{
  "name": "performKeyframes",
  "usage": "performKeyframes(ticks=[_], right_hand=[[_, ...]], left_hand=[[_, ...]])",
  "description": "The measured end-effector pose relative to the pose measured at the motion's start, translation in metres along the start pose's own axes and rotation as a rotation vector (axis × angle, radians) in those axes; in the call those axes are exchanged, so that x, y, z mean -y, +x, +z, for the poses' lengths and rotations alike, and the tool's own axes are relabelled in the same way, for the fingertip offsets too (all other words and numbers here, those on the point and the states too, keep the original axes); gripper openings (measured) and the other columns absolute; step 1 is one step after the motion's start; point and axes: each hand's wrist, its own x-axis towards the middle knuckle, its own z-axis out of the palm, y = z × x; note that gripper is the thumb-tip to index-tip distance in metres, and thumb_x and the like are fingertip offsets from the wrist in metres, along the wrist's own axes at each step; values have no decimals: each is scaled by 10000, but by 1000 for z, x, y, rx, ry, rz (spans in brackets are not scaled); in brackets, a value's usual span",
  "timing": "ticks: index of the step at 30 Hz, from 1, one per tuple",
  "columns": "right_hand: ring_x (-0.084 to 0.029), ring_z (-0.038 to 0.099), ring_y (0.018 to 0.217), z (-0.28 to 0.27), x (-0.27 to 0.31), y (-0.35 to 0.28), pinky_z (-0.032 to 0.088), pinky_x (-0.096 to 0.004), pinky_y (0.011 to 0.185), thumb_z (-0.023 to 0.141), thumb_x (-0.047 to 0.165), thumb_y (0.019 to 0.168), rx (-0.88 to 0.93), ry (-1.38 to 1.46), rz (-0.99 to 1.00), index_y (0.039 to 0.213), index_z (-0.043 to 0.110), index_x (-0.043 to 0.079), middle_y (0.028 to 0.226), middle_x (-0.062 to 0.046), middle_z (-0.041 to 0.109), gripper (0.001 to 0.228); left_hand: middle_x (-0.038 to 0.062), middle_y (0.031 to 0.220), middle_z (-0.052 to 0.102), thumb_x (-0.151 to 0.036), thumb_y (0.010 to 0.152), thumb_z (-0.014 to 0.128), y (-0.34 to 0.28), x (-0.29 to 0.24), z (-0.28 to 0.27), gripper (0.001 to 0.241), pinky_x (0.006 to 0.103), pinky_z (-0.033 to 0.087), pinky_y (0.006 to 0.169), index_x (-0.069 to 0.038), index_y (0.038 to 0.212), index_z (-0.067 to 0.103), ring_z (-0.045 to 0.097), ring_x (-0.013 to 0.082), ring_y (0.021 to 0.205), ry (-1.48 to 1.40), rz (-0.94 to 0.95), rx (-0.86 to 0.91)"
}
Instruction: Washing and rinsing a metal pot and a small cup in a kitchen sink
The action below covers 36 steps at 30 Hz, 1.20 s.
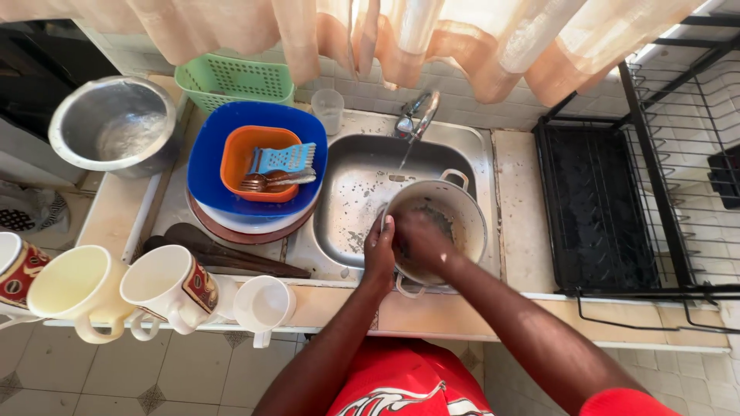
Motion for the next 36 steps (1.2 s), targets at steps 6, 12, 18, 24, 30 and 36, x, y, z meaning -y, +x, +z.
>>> performKeyframes(ticks=[6, 12, 18, 24, 30, 36], right_hand=[[-251, 767, 925, -63, -15, -19, 622, -391, 859, 821, 375, 661, 496, 33, 516, 841, 812, 340, 790, 45, 788, 184], [-309, 770, 824, -114, 8, 45, 621, -479, 710, 786, 244, 735, 370, -45, 557, 913, 827, 248, 774, -22, 761, 183], [-355, 774, 836, -100, 47, 0, 637, -465, 809, 763, 240, 772, 578, 27, 484, 852, 831, 195, 769, -117, 779, 114], [-358, 753, 789, -102, -21, 20, 617, -460, 646, 640, 79, 893, 15, -224, 364, 931, 737, 98, 839, -116, 700, 106], [-323, 735, 900, -81, 43, 52, 605, -438, 802, 609, 130, 884, 51, 232, 373, 953, 745, 189, 865, -72, 707, 163], [-354, 743, 945, -68, 21, 12, 571, -510, 821, 716, 170, 766, 481, 509, 264, 1023, 688, 148, 892, -119, 769, 260]], left_hand=[[192, 1578, 445, -404, 1022, 586, -8, -2, 3, 568, 502, 283, 1236, -188, 1535, 479, 352, 367, 1490, -18, 6, -59], [213, 1582, 423, -369, 1033, 588, 12, 14, -4, 562, 500, 289, 1239, -165, 1541, 462, 338, 389, 1489, -48, 3, -33], [157, 1577, 459, -368, 1048, 565, 19, 15, -11, 508, 480, 307, 1230, -209, 1525, 497, 370, 342, 1484, -32, 25, -96], [205, 1577, 438, -400, 1035, 595, 15, 17, -8, 580, 527, 300, 1215, -165, 1550, 466, 352, 399, 1484, 19, -19, -11], [196, 1519, 512, -444, 1015, 620, 23, 19, -14, 583, 522, 364, 1193, -191, 1526, 497, 457, 378, 1424, -40, -74, -59], [182, 1495, 534, -434, 1030, 585, 13, 15, -13, 531, 519, 421, 1142, -219, 1510, 513, 519, 375, 1361, -58, -65, -83]])
